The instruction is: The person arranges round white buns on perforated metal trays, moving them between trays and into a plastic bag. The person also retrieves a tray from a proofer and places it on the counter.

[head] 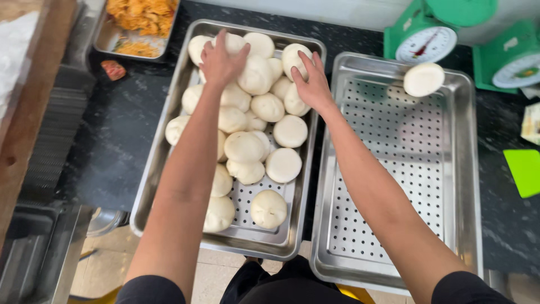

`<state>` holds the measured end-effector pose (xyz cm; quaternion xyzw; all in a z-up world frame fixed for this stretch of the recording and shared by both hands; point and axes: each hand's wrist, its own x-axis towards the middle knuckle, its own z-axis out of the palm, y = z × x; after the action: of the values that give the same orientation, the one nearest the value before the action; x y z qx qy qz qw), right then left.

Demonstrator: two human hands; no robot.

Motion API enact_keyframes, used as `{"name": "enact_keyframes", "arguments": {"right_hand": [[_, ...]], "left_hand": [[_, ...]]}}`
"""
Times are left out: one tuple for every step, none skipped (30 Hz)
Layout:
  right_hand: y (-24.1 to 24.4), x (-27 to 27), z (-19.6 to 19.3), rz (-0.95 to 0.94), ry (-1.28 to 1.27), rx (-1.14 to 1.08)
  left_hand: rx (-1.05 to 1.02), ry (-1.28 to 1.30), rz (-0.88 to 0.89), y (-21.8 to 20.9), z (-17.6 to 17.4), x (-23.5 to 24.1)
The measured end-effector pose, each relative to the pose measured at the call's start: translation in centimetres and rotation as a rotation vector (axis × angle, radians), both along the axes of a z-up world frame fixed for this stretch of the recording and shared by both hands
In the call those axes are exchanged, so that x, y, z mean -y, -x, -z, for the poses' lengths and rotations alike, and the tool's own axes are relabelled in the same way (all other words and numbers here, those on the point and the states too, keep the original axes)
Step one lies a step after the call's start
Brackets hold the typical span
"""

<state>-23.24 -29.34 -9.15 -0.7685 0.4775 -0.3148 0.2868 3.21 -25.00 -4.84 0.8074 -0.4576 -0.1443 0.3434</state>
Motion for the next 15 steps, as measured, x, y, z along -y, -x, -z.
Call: {"name": "enact_keyframes", "arguments": {"right_hand": [[1.2, 0.1, 0.5, 0.025, 0.006, 0.011], [2.6, 0.5, 1.0, 0.076, 0.092, 0.021], [4.5, 1.3, 1.5, 0.125, 0.182, 0.027], [6.8, 2.2, 2.0, 0.173, 0.273, 0.032], [9.4, 3.2, 2.4, 0.272, 0.300, 0.027], [12.6, 4.2, 2.8, 0.370, 0.328, 0.022], [15.8, 5.5, 3.1, 0.487, 0.426, 0.002], [19.0, 6.4, 3.4, 0.604, 0.525, -0.020], [22.1, 7.3, 3.6, 0.739, 0.383, 0.078], [25.0, 7.7, 3.9, 0.779, 0.435, 0.017], [27.1, 8.2, 4.2, 0.805, 0.485, -0.039], [28.8, 8.6, 4.3, 0.756, 0.379, -0.021], [29.6, 9.1, 4.4, 0.696, 0.275, -0.002], [30.2, 9.2, 4.3, 0.701, 0.217, -0.156], [30.0, 8.6, 4.6, 0.697, 0.160, -0.313]], "left_hand": [[-0.026, -0.084, 0.043, -0.1, 0.0, 0.4], [-0.049, -0.168, 0.086, -0.1, 0.0, 0.6], [-0.042, -0.136, 0.082, 0.1, 0.0, 0.8], [-0.035, -0.104, 0.077, 0.3, -0.1, 0.9], [-0.025, -0.073, 0.068, 0.3, -0.2, 0.6], [0.003, -0.038, 0.087, 0.6, -0.2, 0.3], [0.033, -0.003, 0.096, 1.1, -0.3, 0.2], [0.062, 0.032, 0.106, 1.8, -0.4, 0.2], [0.092, 0.059, 0.124, 2.4, -0.4, -0.1], [0.122, 0.086, 0.142, 3.4, -0.4, -0.4], [0.156, 0.111, 0.148, 4.1, -0.4, -1.0], [0.214, 0.126, 0.150, 5.1, -0.3, -1.6], [0.273, 0.141, 0.145, 6.2, -0.4, -2.3], [0.307, 0.176, 0.174, 7.3, -0.4, -3.0], [0.341, 0.207, 0.199, 8.3, -0.5, -4.1]]}}
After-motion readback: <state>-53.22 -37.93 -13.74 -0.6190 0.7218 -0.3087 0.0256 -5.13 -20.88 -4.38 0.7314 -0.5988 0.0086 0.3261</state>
